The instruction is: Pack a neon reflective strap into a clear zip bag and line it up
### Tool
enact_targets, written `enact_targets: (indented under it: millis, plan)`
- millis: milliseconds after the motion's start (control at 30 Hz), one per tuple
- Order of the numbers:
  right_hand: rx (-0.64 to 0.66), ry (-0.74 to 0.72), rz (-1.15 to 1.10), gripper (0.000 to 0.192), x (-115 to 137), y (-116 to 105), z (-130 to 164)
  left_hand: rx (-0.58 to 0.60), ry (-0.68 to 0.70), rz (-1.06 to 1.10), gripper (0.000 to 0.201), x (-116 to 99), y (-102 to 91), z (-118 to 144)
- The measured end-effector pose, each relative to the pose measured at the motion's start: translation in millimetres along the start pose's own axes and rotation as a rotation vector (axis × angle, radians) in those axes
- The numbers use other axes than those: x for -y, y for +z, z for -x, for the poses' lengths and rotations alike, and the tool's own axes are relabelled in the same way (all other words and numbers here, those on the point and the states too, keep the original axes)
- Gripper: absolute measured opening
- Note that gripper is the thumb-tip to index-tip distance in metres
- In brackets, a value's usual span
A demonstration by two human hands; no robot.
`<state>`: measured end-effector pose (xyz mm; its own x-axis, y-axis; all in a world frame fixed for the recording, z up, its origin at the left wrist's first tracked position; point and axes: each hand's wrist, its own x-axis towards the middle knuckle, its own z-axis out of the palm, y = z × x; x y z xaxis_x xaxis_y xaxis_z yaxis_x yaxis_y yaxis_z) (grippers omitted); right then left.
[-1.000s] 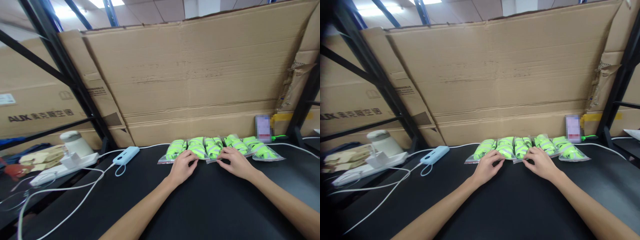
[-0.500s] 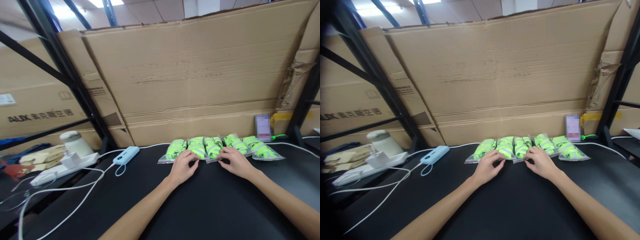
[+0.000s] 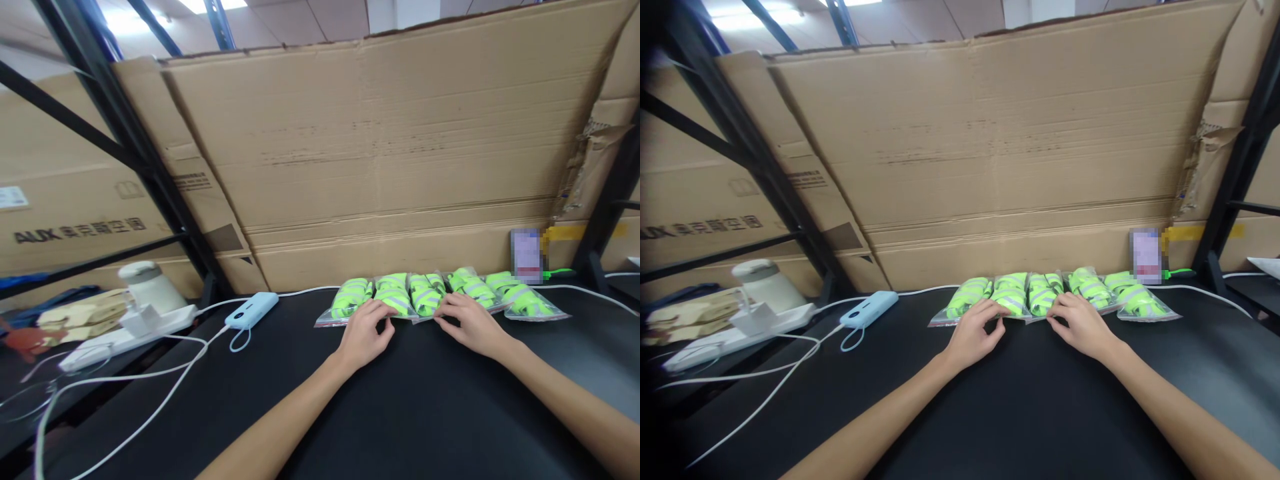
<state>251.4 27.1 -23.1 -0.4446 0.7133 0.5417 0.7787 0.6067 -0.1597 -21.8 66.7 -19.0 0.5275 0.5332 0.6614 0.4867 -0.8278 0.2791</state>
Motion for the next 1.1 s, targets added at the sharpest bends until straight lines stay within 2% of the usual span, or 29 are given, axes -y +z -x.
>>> enact_targets:
  millis: [400, 767, 967, 1100]
  plan:
    - [-0.026, -0.011, -0.051, 0.017, 2, 2, 0, 0.000, 0.013, 0.022, 0.017, 1, 0.7, 0]
    - [-0.064, -0.015, -0.159, 0.014, 18, -1, -2, 0.020, 0.062, -0.019, 0.018, -9, 0.7, -2]
    - [-0.064, -0.005, -0.192, 0.014, 20, -1, -3, 0.085, 0.111, -0.042, 0.006, -21, -2.6, -1]
    - [-0.050, 0.002, -0.221, 0.016, 24, -3, -3, 0.150, 0.133, -0.051, 0.011, -29, 0.7, 2]
